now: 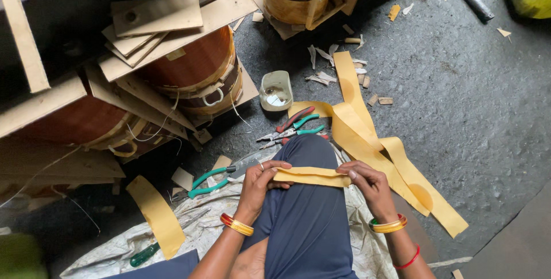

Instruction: The person sits on the floor and assembles electrical components by hand. They wrap thin strips of material around cylindrical copper coils, thread wires through the assembly, and use pliers to cut and adjust wires. The person also uses a wooden stick to push or adjust parts within the assembly.

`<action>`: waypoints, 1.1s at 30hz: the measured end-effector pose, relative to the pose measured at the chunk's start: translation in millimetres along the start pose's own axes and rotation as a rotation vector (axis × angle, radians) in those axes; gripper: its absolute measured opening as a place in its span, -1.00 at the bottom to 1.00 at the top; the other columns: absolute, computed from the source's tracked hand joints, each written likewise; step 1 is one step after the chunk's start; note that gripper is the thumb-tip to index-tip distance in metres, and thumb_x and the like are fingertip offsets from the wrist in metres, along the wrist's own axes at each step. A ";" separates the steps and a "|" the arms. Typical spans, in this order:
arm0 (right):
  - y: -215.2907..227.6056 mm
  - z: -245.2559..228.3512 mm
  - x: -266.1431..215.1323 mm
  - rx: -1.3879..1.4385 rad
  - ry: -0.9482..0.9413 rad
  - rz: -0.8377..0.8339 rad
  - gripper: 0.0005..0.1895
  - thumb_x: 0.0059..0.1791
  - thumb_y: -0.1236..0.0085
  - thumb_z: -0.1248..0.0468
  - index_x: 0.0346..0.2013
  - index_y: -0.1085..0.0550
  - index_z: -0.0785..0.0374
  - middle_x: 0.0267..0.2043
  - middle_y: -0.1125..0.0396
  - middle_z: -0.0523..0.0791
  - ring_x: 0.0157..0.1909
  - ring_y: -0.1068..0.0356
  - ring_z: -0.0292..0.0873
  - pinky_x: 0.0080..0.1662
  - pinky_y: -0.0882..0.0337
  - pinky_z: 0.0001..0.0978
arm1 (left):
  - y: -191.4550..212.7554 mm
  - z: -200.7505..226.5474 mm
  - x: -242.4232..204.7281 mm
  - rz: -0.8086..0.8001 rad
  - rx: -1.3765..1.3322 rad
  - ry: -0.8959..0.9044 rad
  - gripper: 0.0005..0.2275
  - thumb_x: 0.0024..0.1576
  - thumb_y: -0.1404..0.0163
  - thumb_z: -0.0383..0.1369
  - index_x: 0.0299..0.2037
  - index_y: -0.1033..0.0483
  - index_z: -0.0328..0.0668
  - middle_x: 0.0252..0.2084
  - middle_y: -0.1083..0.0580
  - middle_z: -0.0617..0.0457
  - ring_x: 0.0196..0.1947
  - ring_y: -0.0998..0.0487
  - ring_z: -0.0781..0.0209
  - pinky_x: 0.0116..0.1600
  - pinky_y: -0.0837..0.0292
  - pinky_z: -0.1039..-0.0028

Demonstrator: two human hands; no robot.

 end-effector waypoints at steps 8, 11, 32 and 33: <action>-1.2 25.8 -2.8 0.190 -0.192 0.152 -0.77 -0.12 -0.32 0.52 -0.16 -0.59 0.47 -0.17 -0.49 -0.03 -0.15 -0.46 -0.26 -0.06 -0.50 -0.46 | -3.0 3.1 0.0 0.044 0.175 -0.016 -0.81 0.11 -0.15 -0.53 -0.08 -0.63 -0.46 -0.21 -0.63 -0.09 -0.33 -0.63 0.34 -0.21 -0.58 0.58; -2.4 17.8 -1.6 0.305 -0.153 0.160 -0.57 -0.18 -0.31 0.52 -0.02 -0.50 0.39 -0.12 -0.43 -0.05 -0.13 -0.49 -0.32 -0.05 -0.54 -0.49 | -4.3 5.6 1.6 0.052 0.194 -0.045 -0.73 0.07 -0.17 -0.56 -0.01 -0.60 -0.34 -0.30 -0.62 -0.04 -0.38 -0.63 0.37 -0.26 -0.55 0.63; 5.4 33.8 -3.4 0.279 -0.176 -0.003 -0.87 -0.05 -0.19 0.49 -0.22 -0.54 0.51 -0.44 -0.45 -0.03 -0.47 -0.44 -0.25 -0.39 -0.47 -0.42 | -7.3 15.0 -3.1 -0.015 0.462 -0.097 -0.74 0.10 -0.17 -0.51 0.01 -0.63 -0.23 -0.42 -0.60 0.10 -0.47 -0.57 0.47 -0.34 -0.51 0.64; 5.0 33.1 -2.6 0.277 -0.168 -0.021 -0.88 -0.04 -0.17 0.49 -0.22 -0.54 0.51 -0.44 -0.46 -0.02 -0.46 -0.45 -0.24 -0.38 -0.48 -0.41 | -5.8 14.7 -3.1 0.002 0.491 -0.095 -0.78 0.11 -0.18 -0.50 -0.03 -0.67 -0.25 -0.42 -0.62 0.08 -0.49 -0.57 0.45 -0.34 -0.52 0.63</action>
Point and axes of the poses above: each hand's wrist, its own x-axis towards the middle knuckle, its own y-axis out of the back of the hand, z = x × y, the point moved 10 cm from there along x, towards the middle knuckle
